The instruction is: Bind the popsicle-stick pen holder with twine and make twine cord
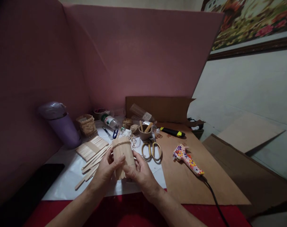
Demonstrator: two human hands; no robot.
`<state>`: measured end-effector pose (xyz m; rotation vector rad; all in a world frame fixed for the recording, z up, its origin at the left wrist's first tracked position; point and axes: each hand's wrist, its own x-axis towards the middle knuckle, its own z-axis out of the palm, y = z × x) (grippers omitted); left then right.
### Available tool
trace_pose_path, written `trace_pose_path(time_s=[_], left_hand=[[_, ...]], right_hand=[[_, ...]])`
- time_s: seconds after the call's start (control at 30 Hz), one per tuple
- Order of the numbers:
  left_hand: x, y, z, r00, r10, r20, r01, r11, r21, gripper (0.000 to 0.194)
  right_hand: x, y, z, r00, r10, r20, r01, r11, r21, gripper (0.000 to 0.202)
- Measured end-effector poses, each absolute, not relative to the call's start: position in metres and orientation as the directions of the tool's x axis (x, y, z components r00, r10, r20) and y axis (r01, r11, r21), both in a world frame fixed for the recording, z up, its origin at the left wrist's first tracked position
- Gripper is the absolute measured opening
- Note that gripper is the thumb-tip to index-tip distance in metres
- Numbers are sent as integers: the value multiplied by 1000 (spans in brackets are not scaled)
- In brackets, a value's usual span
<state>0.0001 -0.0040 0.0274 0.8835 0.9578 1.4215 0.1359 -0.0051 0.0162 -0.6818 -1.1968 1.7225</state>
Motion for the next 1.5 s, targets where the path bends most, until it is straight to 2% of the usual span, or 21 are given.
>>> trace_pose_path(time_s=[0.23,0.6,0.7,0.83,0.93,1.03,1.17,1.3,1.5], left_hand=[[6,-11,42,58,992,-116,-572,128,810,54],[2,-13,43,138,983,-123,-617,182,765,45],[2,-11,39,137,986,-97,-621,162,767,44],[3,-6,32,49,999,5,-572,24,820,47],[4,-4,27,54,997,45,-539,-9,842,47],[3,-3,24,87,994,73,-527,-16,850,49],[1,-3,23,44,995,92,-455,-62,888,53],[0,-2,23,26,996,87,-437,-67,897,55],[0,-1,21,27,998,51,-467,-33,884,60]], right_hand=[[136,-7,22,-492,870,26,-397,-198,-896,57],[137,-6,21,-443,895,48,-372,-135,-919,59],[137,-6,19,-454,888,70,-380,-122,-917,59],[137,-5,17,-409,905,113,-368,-51,-928,63],[137,-6,18,-375,914,153,-339,18,-941,66],[137,-7,17,-337,927,166,-266,76,-961,69],[136,-7,12,-269,935,231,-82,216,-973,70],[135,-7,5,-218,919,329,104,358,-928,71],[137,-5,0,-264,890,372,292,442,-848,76]])
